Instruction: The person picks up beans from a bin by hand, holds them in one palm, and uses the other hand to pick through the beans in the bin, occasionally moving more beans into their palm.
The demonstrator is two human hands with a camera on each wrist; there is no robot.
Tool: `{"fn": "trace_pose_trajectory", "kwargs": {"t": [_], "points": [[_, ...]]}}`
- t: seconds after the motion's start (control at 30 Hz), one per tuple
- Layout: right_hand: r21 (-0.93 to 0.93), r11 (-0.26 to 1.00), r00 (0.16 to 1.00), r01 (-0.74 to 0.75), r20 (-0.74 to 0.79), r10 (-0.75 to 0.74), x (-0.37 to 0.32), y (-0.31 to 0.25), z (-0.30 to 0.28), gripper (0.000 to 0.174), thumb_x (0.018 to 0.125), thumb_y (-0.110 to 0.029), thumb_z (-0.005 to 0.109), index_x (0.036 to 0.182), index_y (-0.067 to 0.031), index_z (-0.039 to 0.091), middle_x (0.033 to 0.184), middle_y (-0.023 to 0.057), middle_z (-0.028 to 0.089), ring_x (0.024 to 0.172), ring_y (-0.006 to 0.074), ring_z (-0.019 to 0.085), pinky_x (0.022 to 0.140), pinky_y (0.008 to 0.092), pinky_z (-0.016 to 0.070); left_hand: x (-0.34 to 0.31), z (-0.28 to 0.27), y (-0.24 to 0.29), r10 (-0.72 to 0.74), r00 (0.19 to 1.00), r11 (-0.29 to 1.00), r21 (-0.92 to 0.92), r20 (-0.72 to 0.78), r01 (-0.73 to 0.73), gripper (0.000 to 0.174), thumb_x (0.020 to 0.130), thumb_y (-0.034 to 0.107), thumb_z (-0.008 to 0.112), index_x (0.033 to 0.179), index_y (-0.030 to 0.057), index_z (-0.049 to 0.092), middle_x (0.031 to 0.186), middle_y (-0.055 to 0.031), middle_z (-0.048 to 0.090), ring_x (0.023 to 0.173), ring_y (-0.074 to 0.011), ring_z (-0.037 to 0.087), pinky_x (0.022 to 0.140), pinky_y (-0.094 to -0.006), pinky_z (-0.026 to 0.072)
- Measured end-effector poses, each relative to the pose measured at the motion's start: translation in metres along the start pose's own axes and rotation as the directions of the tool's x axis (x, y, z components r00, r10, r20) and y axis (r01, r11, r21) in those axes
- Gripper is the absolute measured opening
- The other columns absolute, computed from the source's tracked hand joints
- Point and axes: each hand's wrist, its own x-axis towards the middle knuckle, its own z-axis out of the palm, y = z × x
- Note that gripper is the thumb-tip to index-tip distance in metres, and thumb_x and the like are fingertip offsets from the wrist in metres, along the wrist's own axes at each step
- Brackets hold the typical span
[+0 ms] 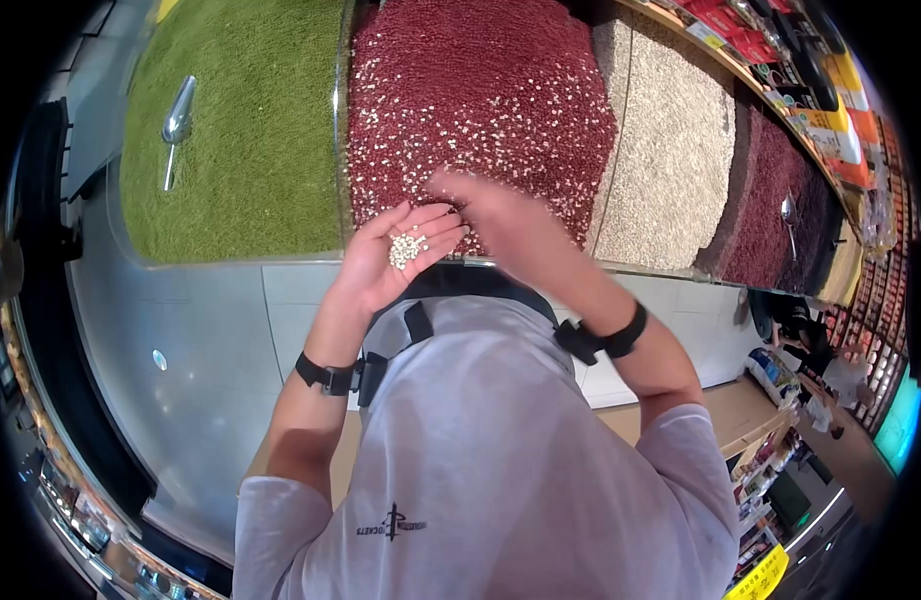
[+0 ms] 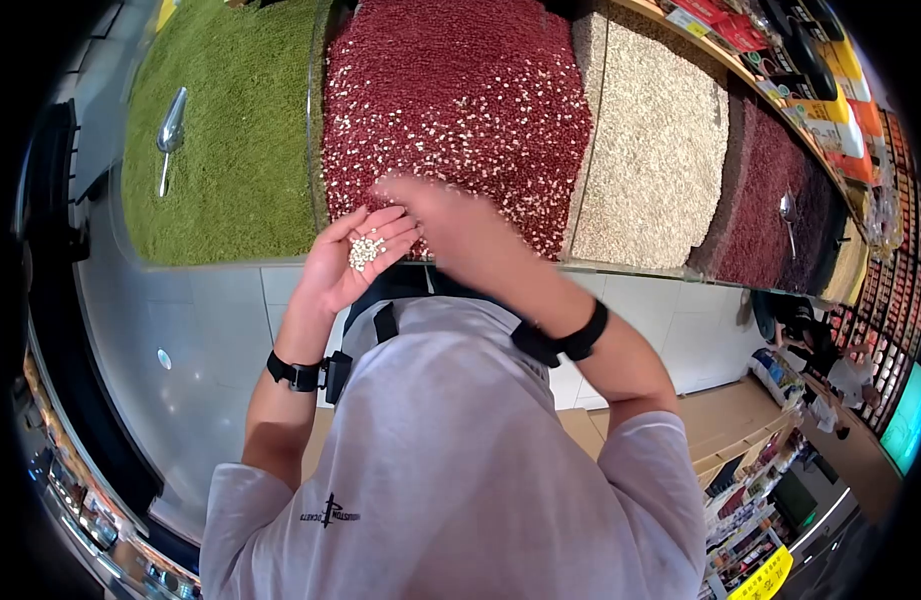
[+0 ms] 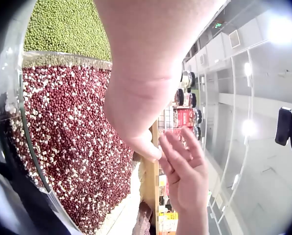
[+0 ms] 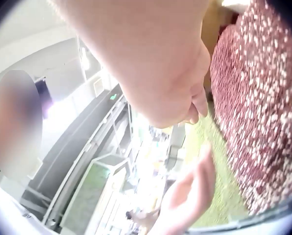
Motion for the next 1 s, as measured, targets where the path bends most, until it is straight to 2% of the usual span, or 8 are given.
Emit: {"fn": "trace_pose_trajectory", "kwargs": {"t": [0.13, 0.23, 0.33, 0.57, 0.77, 0.8, 0.93, 1.0], "points": [[-0.117, 0.907, 0.913, 0.405, -0.002, -0.408, -0.002, -0.012, 0.031, 0.039, 0.084, -0.002, 0.055, 0.123, -0.0055, 0.059, 0.130, 0.0146, 0.056, 0.125, 0.0298, 0.051, 0.108, 0.0436, 0.0387, 0.010, -0.008, -0.009, 0.062, 0.991, 0.998, -0.005, 0.118, -0.062, 0.031, 0.101, 0.026, 0.040, 0.118, 0.0044, 0.055, 0.111, -0.0138, 0.062, 0.103, -0.0254, 0.063, 0.085, -0.0369, 0.0586], [-0.151, 0.913, 0.918, 0.378, -0.065, -0.391, -0.009, 0.008, 0.002, 0.032, 0.083, -0.003, 0.060, 0.115, -0.0088, 0.064, 0.123, 0.0123, 0.061, 0.116, 0.0285, 0.056, 0.101, 0.0417, 0.0430, 0.005, -0.008, -0.002, -0.004, 0.981, 0.999, -0.048, 0.195, 0.013, 0.038, 0.101, 0.028, 0.042, 0.115, -0.0043, 0.057, 0.107, -0.0191, 0.064, 0.103, -0.0301, 0.064, 0.088, -0.0390, 0.0578], [-0.203, 0.977, 0.912, -0.073, -0.409, -0.017, -0.032, 0.067, -0.018, 0.019, 0.087, -0.003, 0.062, 0.104, -0.0072, 0.068, 0.097, 0.0127, 0.068, 0.086, 0.0273, 0.067, 0.076, 0.0346, 0.0531, 0.002, -0.019, 0.000, -0.012, 0.992, 0.994, -0.106, 0.130, 0.026, 0.043, 0.101, 0.029, 0.043, 0.116, -0.0097, 0.056, 0.108, -0.0233, 0.064, 0.105, -0.0331, 0.064, 0.090, -0.0399, 0.0568], [0.000, 0.866, 0.762, -0.500, -0.474, 0.441, -0.078, 0.176, -0.031, 0.022, 0.085, -0.012, 0.063, 0.105, -0.0039, 0.067, 0.091, 0.0162, 0.066, 0.082, 0.0294, 0.066, 0.075, 0.0383, 0.0533, -0.006, -0.025, 0.000, 0.035, 0.999, 0.997, -0.063, -0.034, -0.037, 0.038, 0.100, 0.027, 0.048, 0.112, -0.0079, 0.058, 0.105, -0.0224, 0.066, 0.097, -0.0324, 0.067, 0.087, -0.0381, 0.0574], [-0.206, 0.959, 0.820, -0.197, -0.570, 0.047, -0.068, 0.196, 0.004, 0.022, 0.066, -0.004, 0.060, 0.086, -0.0005, 0.067, 0.084, 0.0196, 0.063, 0.085, 0.0366, 0.060, 0.078, 0.0465, 0.0487, 0.015, -0.022, -0.004, 0.180, 0.982, 0.983, 0.050, -0.052, -0.177, 0.040, 0.100, 0.027, 0.051, 0.118, -0.0087, 0.052, 0.111, -0.0165, 0.060, 0.107, -0.0238, 0.057, 0.100, -0.0373, 0.0467], [-0.251, 0.957, 0.760, -0.148, -0.648, -0.053, -0.069, 0.190, 0.006, 0.024, 0.062, -0.003, 0.058, 0.083, -0.0025, 0.069, 0.077, 0.0184, 0.063, 0.075, 0.0370, 0.060, 0.075, 0.0469, 0.0498, 0.021, -0.026, -0.004, 0.142, 0.974, 0.985, 0.075, 0.174, -0.157, 0.041, 0.100, 0.028, 0.050, 0.120, -0.0078, 0.052, 0.113, -0.0152, 0.060, 0.107, -0.0215, 0.057, 0.099, -0.0346, 0.0482], [-0.227, 0.936, 0.734, -0.269, -0.677, 0.046, -0.086, 0.148, 0.011, 0.015, 0.074, -0.004, 0.057, 0.084, -0.0060, 0.067, 0.091, 0.0101, 0.061, 0.094, 0.0285, 0.056, 0.087, 0.0399, 0.0455, 0.023, 0.007, -0.008, -0.024, 1.000, 1.000, -0.009, 0.000, 0.024, 0.031, 0.101, 0.028, 0.048, 0.110, -0.0007, 0.057, 0.092, -0.0124, 0.068, 0.075, -0.0213, 0.066, 0.067, -0.0289, 0.0593], [-0.068, 0.990, 0.758, -0.127, -0.650, 0.052, -0.086, 0.129, 0.009, 0.012, 0.078, -0.004, 0.058, 0.089, -0.0061, 0.064, 0.089, 0.0098, 0.059, 0.092, 0.0290, 0.055, 0.083, 0.0410, 0.0456, 0.045, -0.017, 0.000, -0.051, 0.998, 0.999, 0.021, 0.036, 0.050, 0.029, 0.101, 0.028, 0.047, 0.103, 0.0012, 0.058, 0.083, -0.0118, 0.069, 0.066, -0.0218, 0.067, 0.057, -0.0302, 0.0593]]}}
